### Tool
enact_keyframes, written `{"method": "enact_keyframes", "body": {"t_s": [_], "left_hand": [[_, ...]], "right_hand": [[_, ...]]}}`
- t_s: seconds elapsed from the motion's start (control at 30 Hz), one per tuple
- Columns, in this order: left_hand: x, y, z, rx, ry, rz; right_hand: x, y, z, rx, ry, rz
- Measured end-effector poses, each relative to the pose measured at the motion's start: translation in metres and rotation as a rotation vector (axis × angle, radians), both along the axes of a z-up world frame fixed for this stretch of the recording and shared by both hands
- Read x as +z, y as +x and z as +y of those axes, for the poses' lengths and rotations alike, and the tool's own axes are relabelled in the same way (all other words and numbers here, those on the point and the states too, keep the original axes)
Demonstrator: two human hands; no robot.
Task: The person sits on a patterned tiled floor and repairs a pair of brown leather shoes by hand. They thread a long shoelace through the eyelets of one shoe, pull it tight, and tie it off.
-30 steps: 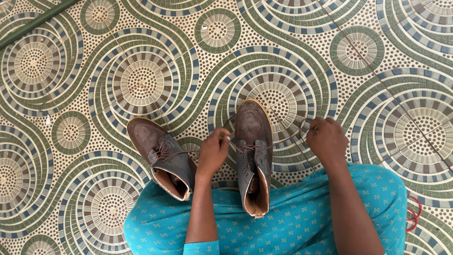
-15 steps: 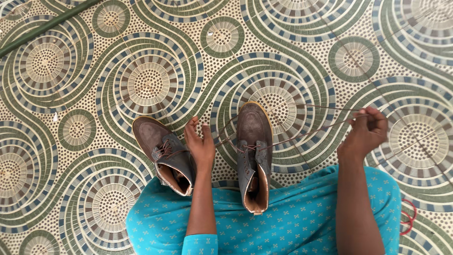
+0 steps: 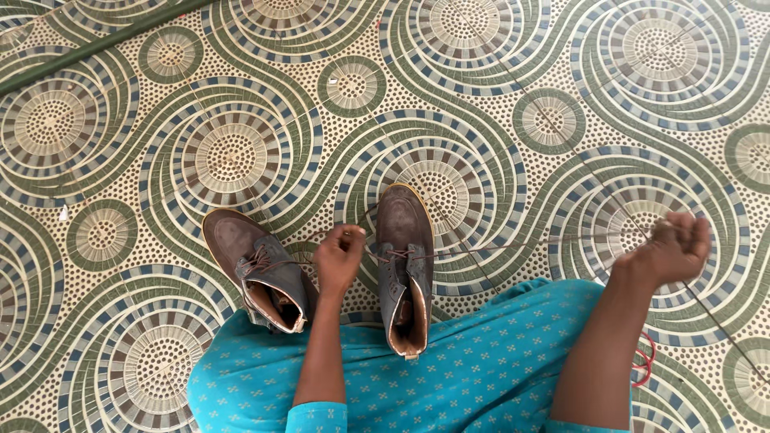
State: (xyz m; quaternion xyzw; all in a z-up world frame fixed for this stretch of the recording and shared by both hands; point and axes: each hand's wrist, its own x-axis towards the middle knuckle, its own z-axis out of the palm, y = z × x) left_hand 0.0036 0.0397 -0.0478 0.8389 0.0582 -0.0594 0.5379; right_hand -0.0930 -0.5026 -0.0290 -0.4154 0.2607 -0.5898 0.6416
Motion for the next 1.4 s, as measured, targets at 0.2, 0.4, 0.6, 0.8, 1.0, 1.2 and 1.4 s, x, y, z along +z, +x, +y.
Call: {"method": "enact_keyframes", "body": {"t_s": [0.2, 0.4, 0.6, 0.8, 1.0, 1.2, 1.4], "left_hand": [[0.023, -0.006, -0.011, -0.410, 0.088, 0.181], [0.028, -0.009, -0.016, -0.353, -0.052, 0.121], [0.021, -0.002, -0.024, -0.263, -0.209, 0.015], [0.033, -0.002, -0.029, -0.296, -0.322, -0.048], [0.044, -0.004, -0.035, -0.458, -0.401, -0.019], [0.049, 0.000, -0.038, -0.520, -0.234, -0.074], [0.062, 0.001, -0.040, -0.514, -0.364, -0.002]], "right_hand": [[-0.001, -0.024, -0.024, -0.307, 0.177, -0.047], [0.000, -0.017, -0.009, -0.319, 0.317, 0.080], [-0.007, 0.041, 0.100, 0.698, -0.207, 0.078], [0.010, 0.053, 0.254, 1.409, -0.309, 0.841], [0.026, 0.056, 0.269, 1.794, -0.271, 0.513], [0.016, 0.058, 0.269, 1.811, -0.264, 0.604], [0.015, 0.062, 0.268, 1.851, -0.254, 0.572]]}}
